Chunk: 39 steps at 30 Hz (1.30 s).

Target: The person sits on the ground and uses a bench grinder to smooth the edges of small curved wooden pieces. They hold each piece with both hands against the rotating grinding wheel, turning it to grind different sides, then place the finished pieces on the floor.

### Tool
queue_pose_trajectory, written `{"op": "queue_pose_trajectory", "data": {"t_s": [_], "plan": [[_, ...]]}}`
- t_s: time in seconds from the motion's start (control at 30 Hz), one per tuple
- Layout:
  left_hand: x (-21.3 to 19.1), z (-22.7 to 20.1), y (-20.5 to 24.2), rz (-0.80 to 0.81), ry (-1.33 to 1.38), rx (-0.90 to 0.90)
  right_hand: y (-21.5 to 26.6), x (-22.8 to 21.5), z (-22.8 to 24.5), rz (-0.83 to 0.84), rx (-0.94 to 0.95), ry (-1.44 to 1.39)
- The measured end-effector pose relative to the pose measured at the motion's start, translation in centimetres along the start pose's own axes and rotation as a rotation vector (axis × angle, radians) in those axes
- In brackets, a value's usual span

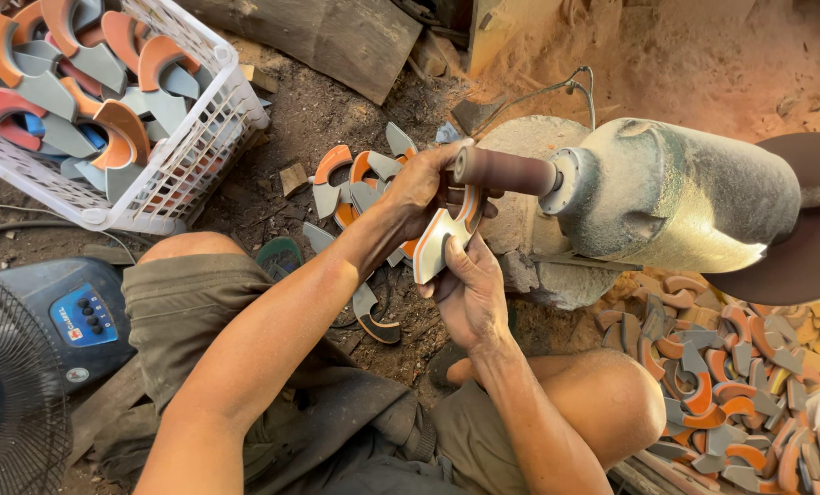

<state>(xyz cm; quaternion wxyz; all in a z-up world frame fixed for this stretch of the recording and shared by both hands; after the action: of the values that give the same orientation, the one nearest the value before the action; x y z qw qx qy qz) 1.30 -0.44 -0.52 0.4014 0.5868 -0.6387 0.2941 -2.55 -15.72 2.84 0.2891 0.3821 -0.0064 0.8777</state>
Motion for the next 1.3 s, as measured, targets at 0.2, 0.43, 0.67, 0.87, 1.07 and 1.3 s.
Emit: {"op": "queue_pose_trajectory", "data": {"t_s": [0.2,0.43,0.67,0.87,1.07,1.3], "plan": [[-0.5,2.6,1.2,-0.051,-0.029,-0.049,1.4,-0.3,-0.7,-0.158,0.124,-0.09],[-2.9,5.8,1.3,0.044,-0.07,0.211,-0.7,-2.8,-1.2,-0.22,0.224,0.071],[-3.5,4.9,0.5,-0.061,-0.112,0.197,-2.7,-3.1,-1.7,-0.274,0.177,0.095],[-3.4,3.7,-0.1,-0.069,-0.173,0.2,-3.5,-3.3,-1.4,-0.273,0.134,0.099],[-2.2,3.6,1.1,0.025,-0.14,0.216,-2.8,-3.2,-2.0,-0.247,0.095,0.142],[-1.8,4.6,3.1,0.02,-0.178,0.174,-0.8,-1.4,-2.3,-0.189,0.106,0.159]]}}
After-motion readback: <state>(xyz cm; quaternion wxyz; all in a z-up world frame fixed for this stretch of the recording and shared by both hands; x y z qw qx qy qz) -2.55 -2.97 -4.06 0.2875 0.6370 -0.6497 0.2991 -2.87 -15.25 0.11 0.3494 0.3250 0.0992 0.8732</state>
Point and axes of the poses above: each hand's wrist, its own y-axis away from the middle knuckle, its own x-axis out of the palm, z = x × y, the point moved 2 cm from there along -y, towards the middle knuckle, and after that the axes turned 15 degrees about z, right-handed, at the moved point
